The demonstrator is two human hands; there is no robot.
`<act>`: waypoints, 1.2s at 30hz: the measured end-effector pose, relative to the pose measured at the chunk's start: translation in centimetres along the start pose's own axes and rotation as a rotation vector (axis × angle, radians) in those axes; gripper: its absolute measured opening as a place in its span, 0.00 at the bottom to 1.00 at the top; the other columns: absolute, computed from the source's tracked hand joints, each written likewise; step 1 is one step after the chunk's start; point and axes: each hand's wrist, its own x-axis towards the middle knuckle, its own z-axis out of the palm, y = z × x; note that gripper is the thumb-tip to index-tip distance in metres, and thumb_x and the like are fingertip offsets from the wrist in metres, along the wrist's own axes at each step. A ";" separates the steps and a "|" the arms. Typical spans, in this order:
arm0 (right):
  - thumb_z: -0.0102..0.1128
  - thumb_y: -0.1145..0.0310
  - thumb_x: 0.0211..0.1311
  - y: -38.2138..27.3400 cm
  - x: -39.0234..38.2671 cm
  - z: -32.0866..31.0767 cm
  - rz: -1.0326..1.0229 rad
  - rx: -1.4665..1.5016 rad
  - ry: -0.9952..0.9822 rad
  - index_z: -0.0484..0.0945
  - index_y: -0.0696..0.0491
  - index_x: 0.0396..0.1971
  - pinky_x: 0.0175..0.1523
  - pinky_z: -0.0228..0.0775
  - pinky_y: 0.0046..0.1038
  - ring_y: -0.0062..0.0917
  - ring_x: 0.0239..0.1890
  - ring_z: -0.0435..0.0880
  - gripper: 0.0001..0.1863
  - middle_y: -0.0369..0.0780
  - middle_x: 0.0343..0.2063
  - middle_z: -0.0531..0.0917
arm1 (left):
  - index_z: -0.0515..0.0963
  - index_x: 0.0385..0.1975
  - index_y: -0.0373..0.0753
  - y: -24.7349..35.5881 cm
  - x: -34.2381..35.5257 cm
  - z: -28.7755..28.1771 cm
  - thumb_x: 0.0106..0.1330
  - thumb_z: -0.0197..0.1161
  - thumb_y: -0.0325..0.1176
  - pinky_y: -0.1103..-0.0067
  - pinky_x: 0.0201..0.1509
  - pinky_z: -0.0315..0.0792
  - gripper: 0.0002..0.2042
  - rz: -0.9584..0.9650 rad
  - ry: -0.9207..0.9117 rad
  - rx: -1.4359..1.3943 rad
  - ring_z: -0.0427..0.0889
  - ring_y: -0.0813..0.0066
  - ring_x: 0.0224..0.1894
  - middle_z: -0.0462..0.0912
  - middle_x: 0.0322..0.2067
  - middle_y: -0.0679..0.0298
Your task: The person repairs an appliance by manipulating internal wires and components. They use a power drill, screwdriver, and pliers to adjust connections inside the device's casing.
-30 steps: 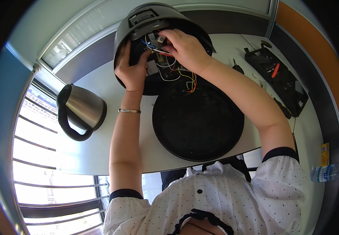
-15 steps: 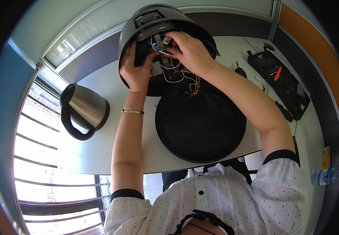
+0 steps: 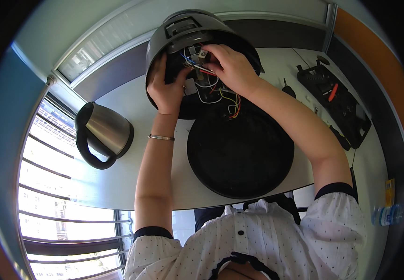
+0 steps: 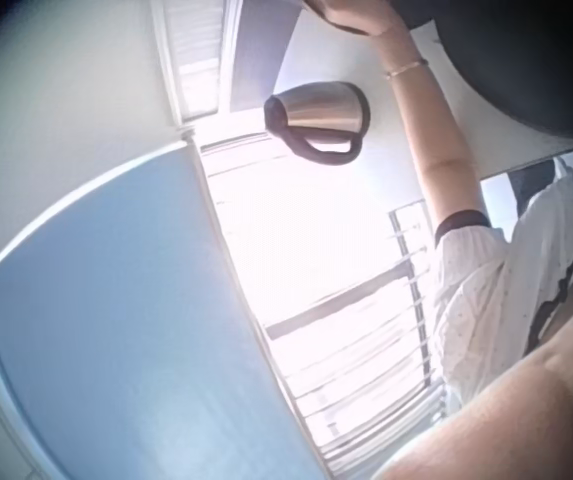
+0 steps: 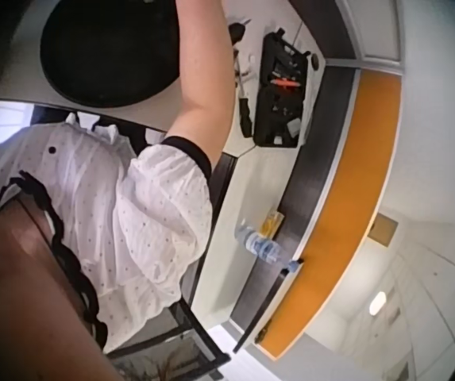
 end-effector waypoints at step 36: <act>0.61 0.73 0.52 1.0 -0.1 -0.5 -0.066 0.063 0.054 0.75 0.53 0.39 0.31 0.74 0.31 0.36 0.28 0.81 0.13 0.41 0.28 0.79 | 0.76 0.46 0.32 0.5 0.0 0.7 0.37 0.77 0.34 0.72 0.51 0.72 0.31 0.058 -0.014 0.054 0.80 0.58 0.45 0.79 0.44 0.51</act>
